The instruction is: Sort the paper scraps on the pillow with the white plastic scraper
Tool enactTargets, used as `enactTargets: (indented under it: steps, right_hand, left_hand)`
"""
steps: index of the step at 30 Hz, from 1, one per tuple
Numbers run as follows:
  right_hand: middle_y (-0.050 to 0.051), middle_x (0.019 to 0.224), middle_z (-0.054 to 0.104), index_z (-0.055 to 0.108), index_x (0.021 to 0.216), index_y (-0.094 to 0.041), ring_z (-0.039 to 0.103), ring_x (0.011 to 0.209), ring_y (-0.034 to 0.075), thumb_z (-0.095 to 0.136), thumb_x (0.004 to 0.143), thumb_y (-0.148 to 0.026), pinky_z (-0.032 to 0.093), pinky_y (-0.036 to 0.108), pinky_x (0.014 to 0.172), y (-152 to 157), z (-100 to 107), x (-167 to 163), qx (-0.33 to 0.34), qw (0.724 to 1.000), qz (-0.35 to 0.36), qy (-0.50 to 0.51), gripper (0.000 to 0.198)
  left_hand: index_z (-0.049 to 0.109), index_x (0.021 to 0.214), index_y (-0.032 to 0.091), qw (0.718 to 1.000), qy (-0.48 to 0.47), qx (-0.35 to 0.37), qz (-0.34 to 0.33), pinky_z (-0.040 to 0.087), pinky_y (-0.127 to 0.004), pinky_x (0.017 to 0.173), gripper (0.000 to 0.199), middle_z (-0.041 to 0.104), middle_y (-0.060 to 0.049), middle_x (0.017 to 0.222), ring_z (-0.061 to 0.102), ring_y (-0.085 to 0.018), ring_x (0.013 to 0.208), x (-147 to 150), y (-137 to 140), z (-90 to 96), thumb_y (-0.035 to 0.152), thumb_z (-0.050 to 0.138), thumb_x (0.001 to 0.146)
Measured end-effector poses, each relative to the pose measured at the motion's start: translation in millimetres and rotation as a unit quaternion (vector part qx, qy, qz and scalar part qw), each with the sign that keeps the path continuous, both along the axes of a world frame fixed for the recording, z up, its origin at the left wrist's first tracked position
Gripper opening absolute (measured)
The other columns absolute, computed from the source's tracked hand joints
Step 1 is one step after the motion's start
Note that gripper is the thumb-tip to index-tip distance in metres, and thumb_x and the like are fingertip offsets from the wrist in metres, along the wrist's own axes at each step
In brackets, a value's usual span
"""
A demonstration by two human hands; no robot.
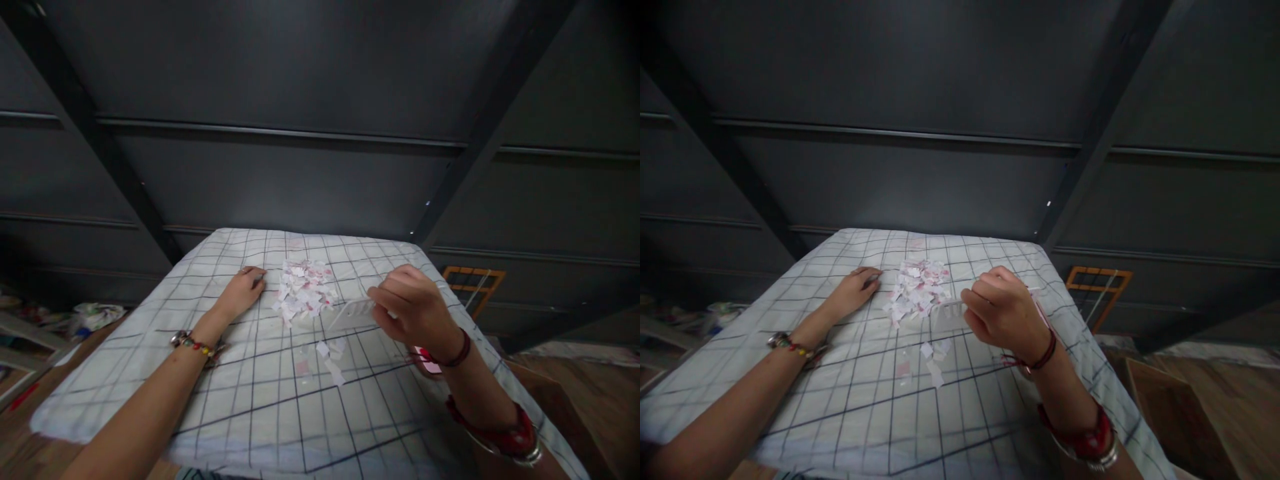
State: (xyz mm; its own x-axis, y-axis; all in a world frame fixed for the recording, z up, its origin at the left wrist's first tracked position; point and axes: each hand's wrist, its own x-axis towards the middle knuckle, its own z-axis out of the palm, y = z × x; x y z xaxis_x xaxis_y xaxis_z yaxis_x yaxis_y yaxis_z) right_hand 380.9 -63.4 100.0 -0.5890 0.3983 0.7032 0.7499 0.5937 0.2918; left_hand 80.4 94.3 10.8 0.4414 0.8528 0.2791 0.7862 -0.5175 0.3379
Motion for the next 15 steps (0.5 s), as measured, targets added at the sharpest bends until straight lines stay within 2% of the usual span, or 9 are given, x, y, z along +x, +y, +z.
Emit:
enactTargets:
  steps: [5, 10, 15]
  right_hand:
    - [-0.002, 0.054, 0.046, 0.053, 0.062, -0.019, 0.038, 0.058, 0.014, 0.043, 0.079, -0.007, 0.035, 0.029, 0.061, 0.3, -1.9, -9.5, -0.009, 1.0, 0.004, -0.016, 0.024]
    - [-0.003, 0.055, 0.047, 0.053, 0.065, -0.019, 0.037, 0.057, 0.013, 0.045, 0.078, -0.007, 0.035, 0.029, 0.061, -4.2, 0.7, -4.4, -0.009, 0.998, 0.048, 0.033, 0.019]
    - [-0.003, 0.054, 0.045, 0.053, 0.064, -0.02, 0.036, 0.057, 0.013, 0.045, 0.078, -0.007, 0.034, 0.029, 0.061, -1.8, -0.7, -3.5, -0.017, 1.0, 0.023, 0.009, 0.021]
  left_hand:
    - [0.062, 0.107, 0.015, 1.0, -0.007, -0.002, 0.001, 0.044, -0.04, 0.101, 0.037, 0.065, -0.011, 0.114, 0.058, -0.024, 0.108, -0.3, -0.3, 0.8, 0.032, 0.038, 0.083]
    - [0.062, 0.106, 0.016, 1.0, -0.015, -0.002, 0.003, 0.044, -0.041, 0.1, 0.036, 0.065, -0.011, 0.113, 0.058, -0.024, 0.107, 0.0, -1.2, 2.0, 0.031, 0.039, 0.083]
    - [0.063, 0.104, 0.018, 1.0, -0.015, 0.001, 0.0, 0.044, -0.04, 0.101, 0.033, 0.067, -0.009, 0.11, 0.058, -0.023, 0.107, 0.6, -2.3, 3.9, 0.03, 0.04, 0.082]
